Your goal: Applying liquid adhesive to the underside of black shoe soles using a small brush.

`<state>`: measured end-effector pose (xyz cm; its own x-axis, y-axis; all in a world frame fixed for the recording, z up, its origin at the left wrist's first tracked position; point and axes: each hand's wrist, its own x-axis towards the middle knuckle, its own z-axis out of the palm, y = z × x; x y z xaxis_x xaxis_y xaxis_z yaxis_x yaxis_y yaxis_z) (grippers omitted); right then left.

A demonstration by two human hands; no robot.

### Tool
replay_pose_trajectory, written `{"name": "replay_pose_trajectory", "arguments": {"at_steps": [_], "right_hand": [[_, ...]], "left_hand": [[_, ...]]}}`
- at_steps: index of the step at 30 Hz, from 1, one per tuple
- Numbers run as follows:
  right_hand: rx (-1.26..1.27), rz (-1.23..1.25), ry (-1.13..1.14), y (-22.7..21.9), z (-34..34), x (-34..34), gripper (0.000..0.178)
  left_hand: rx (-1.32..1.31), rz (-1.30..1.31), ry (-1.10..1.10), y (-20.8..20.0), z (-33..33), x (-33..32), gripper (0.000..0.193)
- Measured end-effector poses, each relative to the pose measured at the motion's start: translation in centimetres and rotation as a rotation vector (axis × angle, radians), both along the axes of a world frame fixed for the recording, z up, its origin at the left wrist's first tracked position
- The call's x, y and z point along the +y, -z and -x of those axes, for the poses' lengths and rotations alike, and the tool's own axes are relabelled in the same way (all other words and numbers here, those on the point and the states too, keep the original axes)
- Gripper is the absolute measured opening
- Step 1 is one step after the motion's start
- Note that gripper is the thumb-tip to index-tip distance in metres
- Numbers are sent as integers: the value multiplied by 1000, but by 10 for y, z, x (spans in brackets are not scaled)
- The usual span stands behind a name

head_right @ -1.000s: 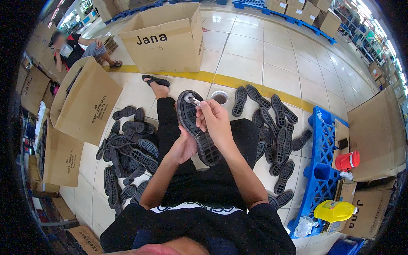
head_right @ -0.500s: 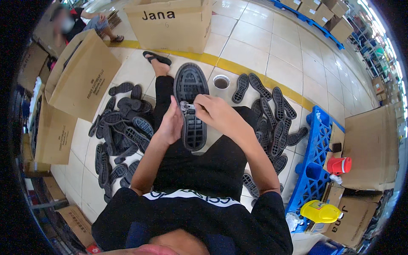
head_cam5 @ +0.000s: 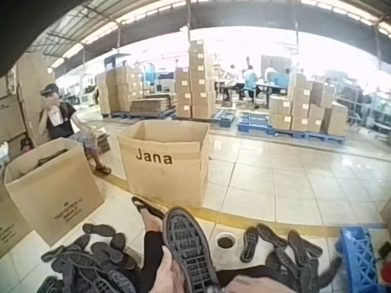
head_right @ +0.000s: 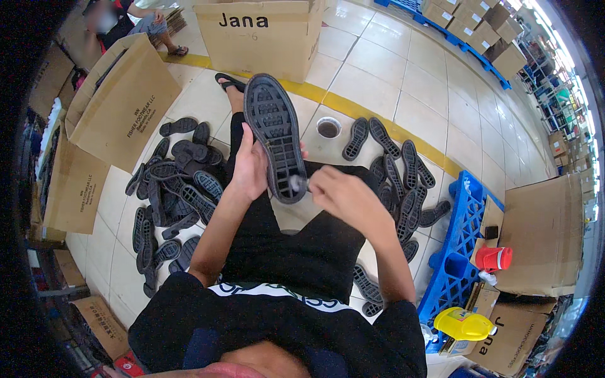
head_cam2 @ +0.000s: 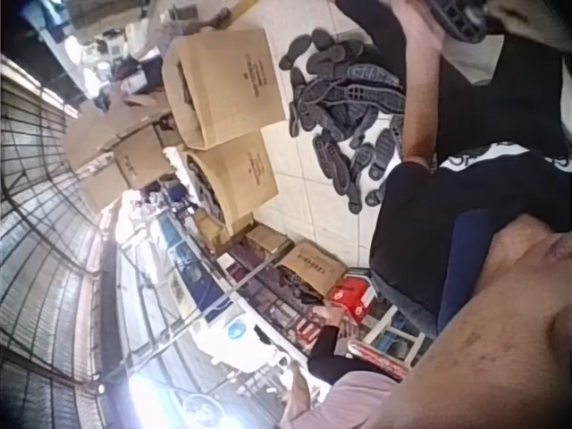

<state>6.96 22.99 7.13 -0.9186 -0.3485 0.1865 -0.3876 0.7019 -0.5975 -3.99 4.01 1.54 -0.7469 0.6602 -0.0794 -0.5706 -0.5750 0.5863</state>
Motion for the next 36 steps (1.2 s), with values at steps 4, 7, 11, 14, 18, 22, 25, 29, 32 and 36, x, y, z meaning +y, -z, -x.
{"name": "replay_pose_trajectory", "arguments": {"at_steps": [4,7,11,14,18,22,25,29,32,36], "right_hand": [[368,80,171,-24,34,2,13],[476,-62,185,-38,59,1,16],[652,-246,94,-40,84,0,23],[764,-358,8,-37,94,-2,25],[808,-483,-34,-37,97,-3,29],[862,-575,-26,-39,98,-2,31],[857,-649,19,-39,97,-7,28],[788,-681,63,-25,88,-13,27],[714,-715,124,-12,72,-18,26],[636,-681,28,-6,52,-24,24]], "left_hand": [[44,-2,46,7,-8,1,91],[61,1,94,0,-18,3,89],[24,29,147,-4,-29,2,88],[11,44,155,-5,-32,1,88],[2,62,163,-10,-35,0,88],[-2,43,180,-7,-34,0,86],[22,52,170,-5,-33,-1,84],[56,54,133,-3,-29,-2,81],[42,14,72,-4,-24,-2,78],[-5,83,-141,8,-10,-7,73]]}}
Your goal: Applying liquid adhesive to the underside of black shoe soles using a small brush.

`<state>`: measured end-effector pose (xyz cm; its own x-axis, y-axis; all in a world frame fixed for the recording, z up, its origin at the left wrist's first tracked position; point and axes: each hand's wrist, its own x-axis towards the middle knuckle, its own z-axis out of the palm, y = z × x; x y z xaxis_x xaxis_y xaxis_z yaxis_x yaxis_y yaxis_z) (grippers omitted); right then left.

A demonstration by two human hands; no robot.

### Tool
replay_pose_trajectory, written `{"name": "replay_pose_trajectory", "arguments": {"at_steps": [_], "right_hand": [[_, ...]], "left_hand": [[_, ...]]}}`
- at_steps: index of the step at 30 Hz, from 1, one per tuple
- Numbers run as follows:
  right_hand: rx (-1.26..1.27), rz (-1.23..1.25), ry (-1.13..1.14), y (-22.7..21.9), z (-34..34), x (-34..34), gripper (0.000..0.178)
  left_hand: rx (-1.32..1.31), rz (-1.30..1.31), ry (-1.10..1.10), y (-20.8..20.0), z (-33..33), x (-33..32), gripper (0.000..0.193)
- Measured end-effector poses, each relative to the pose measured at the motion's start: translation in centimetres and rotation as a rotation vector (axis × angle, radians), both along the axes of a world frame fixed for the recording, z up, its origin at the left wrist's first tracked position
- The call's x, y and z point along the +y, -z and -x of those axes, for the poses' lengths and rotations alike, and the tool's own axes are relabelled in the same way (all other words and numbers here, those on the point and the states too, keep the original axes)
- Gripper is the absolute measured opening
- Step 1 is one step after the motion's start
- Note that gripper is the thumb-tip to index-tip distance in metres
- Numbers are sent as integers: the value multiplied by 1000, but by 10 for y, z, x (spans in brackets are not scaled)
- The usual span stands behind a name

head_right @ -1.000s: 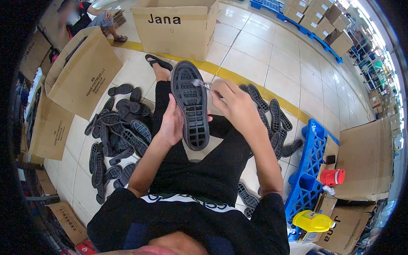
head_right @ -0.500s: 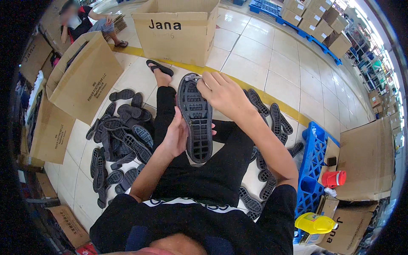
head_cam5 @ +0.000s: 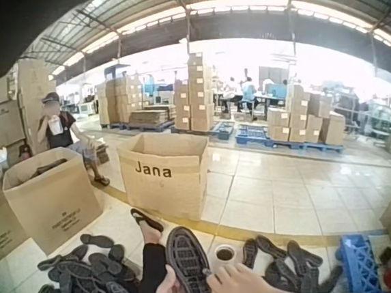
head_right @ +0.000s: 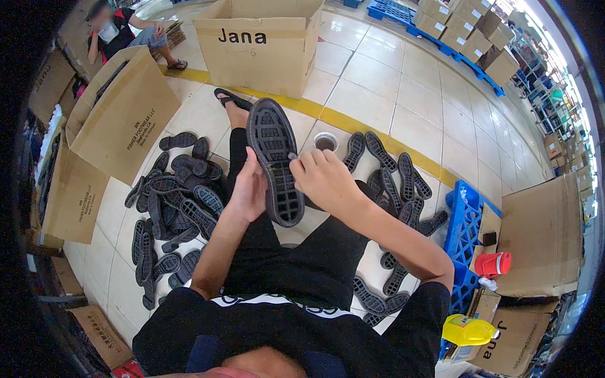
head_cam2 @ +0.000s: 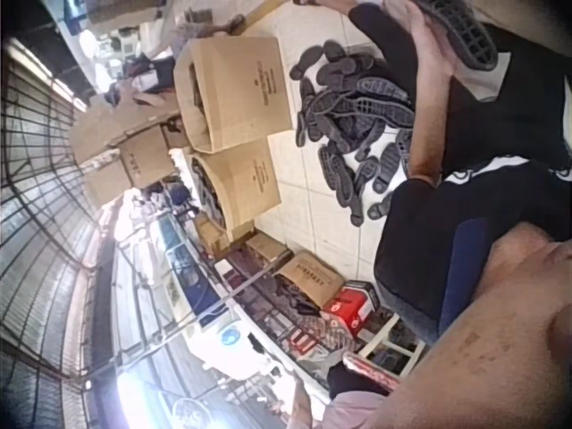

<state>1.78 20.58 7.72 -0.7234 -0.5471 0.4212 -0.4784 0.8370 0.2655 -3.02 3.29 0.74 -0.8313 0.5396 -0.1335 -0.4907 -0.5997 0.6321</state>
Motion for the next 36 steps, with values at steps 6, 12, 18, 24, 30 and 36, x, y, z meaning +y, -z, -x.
{"name": "replay_pose_trajectory", "arguments": {"at_steps": [6,12,18,24,30,36], "right_hand": [[-164,23,-145,4,-27,4,21],[-491,316,-182,7,-33,-2,21],[-416,806,-136,-7,-13,-6,13],[-129,761,-229,-5,1,-12,18],[-109,391,-323,-1,-10,-15,31],[-306,347,-352,14,-51,-7,26]], "left_hand": [[89,-37,118,-18,10,-6,80],[2,-41,-46,-20,13,-9,82],[25,-123,35,-15,6,-11,77],[14,-72,-1,-13,-1,-11,74],[48,-106,57,-23,-1,-13,77],[29,-166,20,-21,14,-17,85]]}}
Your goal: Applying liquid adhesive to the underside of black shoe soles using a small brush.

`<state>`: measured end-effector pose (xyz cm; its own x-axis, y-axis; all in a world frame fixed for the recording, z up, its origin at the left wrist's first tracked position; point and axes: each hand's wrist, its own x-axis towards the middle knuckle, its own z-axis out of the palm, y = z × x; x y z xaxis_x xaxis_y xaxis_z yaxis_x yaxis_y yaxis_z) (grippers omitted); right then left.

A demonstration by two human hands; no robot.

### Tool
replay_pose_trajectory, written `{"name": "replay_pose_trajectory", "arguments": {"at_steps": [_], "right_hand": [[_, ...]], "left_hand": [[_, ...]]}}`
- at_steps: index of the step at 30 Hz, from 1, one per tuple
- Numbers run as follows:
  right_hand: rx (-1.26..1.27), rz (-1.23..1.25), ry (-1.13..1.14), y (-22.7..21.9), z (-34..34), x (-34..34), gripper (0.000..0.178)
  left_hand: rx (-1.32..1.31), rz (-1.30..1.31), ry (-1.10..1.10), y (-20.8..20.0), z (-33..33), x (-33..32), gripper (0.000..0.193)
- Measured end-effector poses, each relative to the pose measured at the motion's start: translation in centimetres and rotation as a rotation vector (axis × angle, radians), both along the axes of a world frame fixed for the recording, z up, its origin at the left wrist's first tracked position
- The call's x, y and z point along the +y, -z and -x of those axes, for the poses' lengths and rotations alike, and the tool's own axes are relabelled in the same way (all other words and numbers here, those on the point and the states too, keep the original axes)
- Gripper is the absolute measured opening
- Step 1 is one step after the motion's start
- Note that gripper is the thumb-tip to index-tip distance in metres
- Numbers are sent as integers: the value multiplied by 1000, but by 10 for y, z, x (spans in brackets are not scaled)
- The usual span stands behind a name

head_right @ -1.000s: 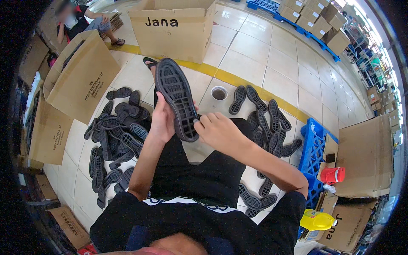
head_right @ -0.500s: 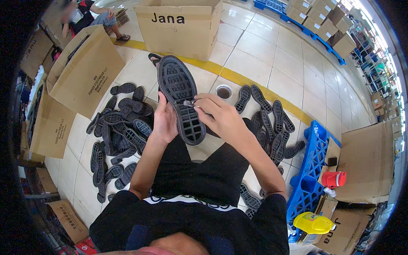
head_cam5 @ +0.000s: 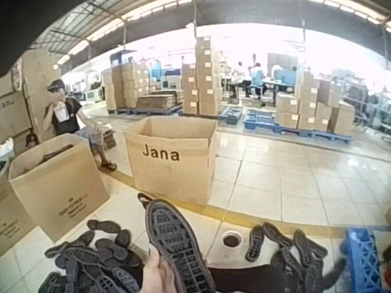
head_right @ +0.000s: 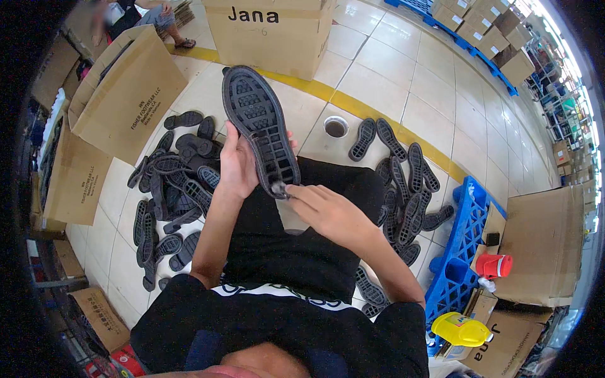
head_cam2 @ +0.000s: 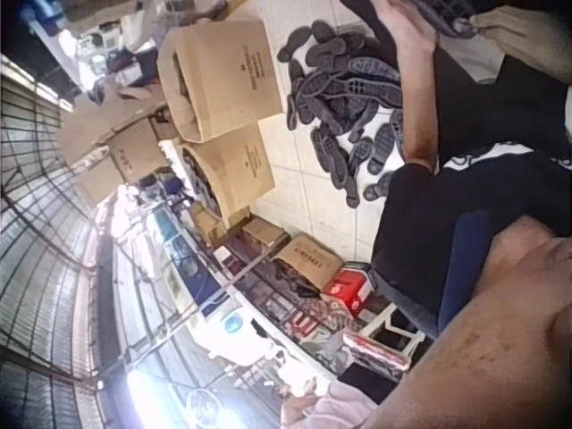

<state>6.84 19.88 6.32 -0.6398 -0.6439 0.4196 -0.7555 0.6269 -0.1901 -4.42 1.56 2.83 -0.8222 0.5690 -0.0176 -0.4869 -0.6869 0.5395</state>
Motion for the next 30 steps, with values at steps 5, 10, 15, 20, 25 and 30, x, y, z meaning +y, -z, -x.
{"name": "replay_pose_trajectory", "arguments": {"at_steps": [5,10,15,20,25,30], "right_hand": [[55,191,134,-11,24,2,23],[124,106,136,5,44,-2,25],[-17,65,-8,29,-5,8,22],[64,259,148,15,15,1,24],[144,159,120,22,41,-17,16],[-32,191,81,44,-1,-6,15]], "left_hand": [[6,28,46,0,-6,1,83],[-50,127,-54,6,-10,7,82],[18,87,3,11,-2,-5,82],[-18,127,45,12,-4,0,83],[-27,222,-37,7,-6,-1,87],[71,215,24,23,7,-3,88]]}}
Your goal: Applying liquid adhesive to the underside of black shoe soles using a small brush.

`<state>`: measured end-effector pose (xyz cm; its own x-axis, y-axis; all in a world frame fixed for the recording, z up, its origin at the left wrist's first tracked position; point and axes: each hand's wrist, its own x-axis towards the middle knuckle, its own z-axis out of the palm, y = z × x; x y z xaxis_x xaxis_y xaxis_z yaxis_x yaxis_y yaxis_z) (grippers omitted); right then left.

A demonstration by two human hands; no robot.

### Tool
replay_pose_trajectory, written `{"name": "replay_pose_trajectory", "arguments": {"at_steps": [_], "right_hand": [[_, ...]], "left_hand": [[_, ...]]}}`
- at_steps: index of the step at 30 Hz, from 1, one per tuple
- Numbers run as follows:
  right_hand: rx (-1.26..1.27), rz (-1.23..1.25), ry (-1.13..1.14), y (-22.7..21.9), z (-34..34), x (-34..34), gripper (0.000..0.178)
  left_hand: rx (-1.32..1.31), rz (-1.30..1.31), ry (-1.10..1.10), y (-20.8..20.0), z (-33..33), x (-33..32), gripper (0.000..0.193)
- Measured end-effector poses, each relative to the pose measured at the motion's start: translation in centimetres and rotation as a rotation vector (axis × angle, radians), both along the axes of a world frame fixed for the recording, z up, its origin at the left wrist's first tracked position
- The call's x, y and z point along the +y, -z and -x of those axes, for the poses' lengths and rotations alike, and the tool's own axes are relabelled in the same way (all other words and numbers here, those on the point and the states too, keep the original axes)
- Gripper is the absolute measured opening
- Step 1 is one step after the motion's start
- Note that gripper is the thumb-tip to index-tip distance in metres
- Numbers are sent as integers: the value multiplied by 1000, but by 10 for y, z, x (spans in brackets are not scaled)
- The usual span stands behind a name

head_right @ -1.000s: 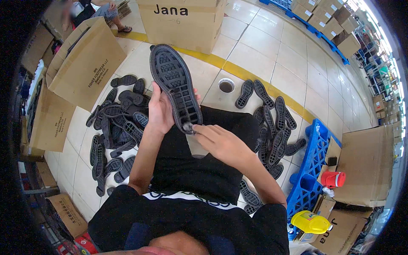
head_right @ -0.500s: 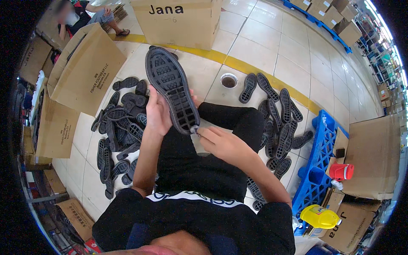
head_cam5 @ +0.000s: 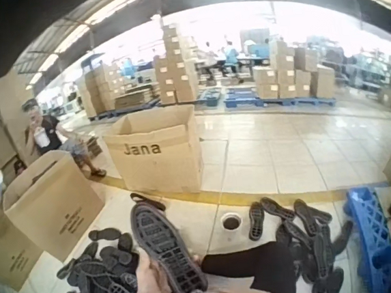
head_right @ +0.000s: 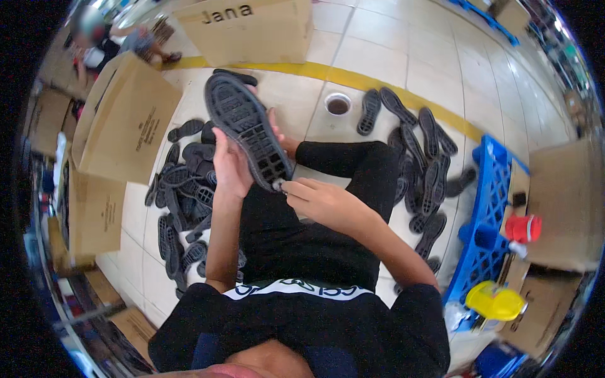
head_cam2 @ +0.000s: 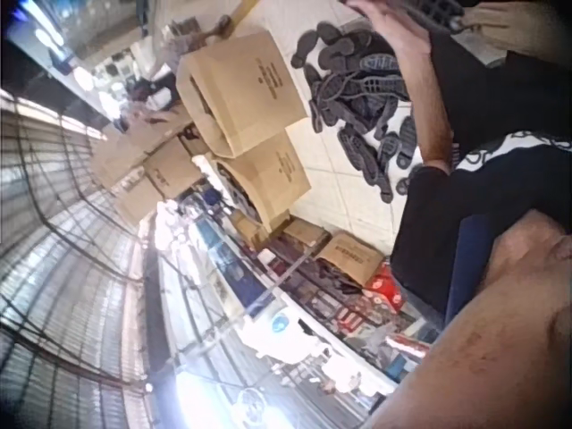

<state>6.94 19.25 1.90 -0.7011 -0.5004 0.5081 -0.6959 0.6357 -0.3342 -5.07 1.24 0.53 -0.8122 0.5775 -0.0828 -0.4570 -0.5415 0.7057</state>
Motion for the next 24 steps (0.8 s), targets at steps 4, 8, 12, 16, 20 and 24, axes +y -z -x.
{"name": "replay_pose_trajectory", "arguments": {"at_steps": [4,8,12,16,20,24], "right_hand": [[-55,426,94,19,3,17,13],[-378,1147,262,56,20,32,7],[-666,1872,305,154,50,43,4],[-897,2259,696,208,53,66,12],[-947,2148,552,219,55,62,13],[-1025,2121,607,218,60,62,14]], "left_hand": [[-122,16,-30,24,4,-3,90],[-140,56,27,53,-2,11,82],[-339,70,96,101,6,18,78],[-554,10,11,149,-2,28,75],[-540,173,167,200,7,14,74],[-533,220,139,204,12,20,70]]}}
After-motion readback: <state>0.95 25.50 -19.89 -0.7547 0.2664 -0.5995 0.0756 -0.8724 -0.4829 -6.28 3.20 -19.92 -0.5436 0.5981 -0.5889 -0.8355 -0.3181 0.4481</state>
